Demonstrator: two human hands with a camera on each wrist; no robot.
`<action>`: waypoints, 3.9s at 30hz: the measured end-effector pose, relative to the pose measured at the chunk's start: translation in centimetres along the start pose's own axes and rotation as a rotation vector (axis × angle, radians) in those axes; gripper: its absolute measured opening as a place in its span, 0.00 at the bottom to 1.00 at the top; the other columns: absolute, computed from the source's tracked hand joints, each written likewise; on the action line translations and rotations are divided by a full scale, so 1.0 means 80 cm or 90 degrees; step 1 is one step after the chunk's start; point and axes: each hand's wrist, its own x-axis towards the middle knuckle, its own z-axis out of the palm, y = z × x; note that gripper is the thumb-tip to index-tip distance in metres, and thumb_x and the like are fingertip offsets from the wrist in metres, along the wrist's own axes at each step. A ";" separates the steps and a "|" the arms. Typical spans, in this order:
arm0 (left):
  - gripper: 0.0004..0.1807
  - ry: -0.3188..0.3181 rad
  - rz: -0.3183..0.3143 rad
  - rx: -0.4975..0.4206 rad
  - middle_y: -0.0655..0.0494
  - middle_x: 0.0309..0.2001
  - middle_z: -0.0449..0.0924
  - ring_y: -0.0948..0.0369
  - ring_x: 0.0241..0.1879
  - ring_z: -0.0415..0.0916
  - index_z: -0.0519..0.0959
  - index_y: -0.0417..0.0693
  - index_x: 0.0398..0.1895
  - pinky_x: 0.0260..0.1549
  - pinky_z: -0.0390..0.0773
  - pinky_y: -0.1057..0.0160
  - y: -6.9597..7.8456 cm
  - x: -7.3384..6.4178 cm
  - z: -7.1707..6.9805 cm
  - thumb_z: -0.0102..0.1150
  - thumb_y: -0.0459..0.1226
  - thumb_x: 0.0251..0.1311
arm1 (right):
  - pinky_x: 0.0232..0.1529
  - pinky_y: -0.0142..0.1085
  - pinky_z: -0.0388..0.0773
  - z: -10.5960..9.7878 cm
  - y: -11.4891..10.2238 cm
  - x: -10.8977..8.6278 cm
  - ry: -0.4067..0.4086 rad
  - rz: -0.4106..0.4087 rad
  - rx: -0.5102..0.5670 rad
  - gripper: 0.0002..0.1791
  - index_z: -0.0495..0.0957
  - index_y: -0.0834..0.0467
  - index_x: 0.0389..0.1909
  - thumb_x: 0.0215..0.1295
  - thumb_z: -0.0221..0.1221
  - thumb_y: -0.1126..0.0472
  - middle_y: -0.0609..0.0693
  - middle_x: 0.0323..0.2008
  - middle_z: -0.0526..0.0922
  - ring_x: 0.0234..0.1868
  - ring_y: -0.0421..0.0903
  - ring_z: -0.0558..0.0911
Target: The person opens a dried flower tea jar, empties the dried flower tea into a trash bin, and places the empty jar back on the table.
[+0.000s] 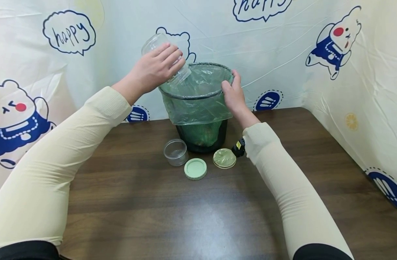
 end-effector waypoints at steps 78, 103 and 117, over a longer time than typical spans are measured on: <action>0.41 -0.062 0.328 0.308 0.41 0.68 0.62 0.48 0.68 0.57 0.59 0.40 0.70 0.70 0.46 0.55 -0.005 0.024 -0.009 0.66 0.26 0.52 | 0.64 0.32 0.52 0.002 0.001 -0.002 0.004 -0.001 0.013 0.37 0.39 0.52 0.77 0.68 0.38 0.59 0.46 0.76 0.40 0.65 0.43 0.54; 0.41 -0.044 0.334 0.307 0.42 0.68 0.61 0.49 0.69 0.56 0.59 0.42 0.71 0.70 0.45 0.55 -0.005 0.024 -0.008 0.66 0.26 0.53 | 0.65 0.31 0.51 0.002 -0.001 -0.001 0.007 0.002 0.010 0.37 0.38 0.53 0.77 0.68 0.38 0.59 0.47 0.76 0.41 0.65 0.41 0.54; 0.31 0.008 0.237 0.229 0.43 0.68 0.64 0.50 0.68 0.59 0.63 0.42 0.69 0.70 0.48 0.57 -0.012 0.014 -0.006 0.53 0.22 0.63 | 0.64 0.32 0.52 0.002 -0.001 -0.002 0.005 0.001 0.007 0.36 0.39 0.52 0.77 0.68 0.37 0.58 0.47 0.76 0.41 0.64 0.44 0.54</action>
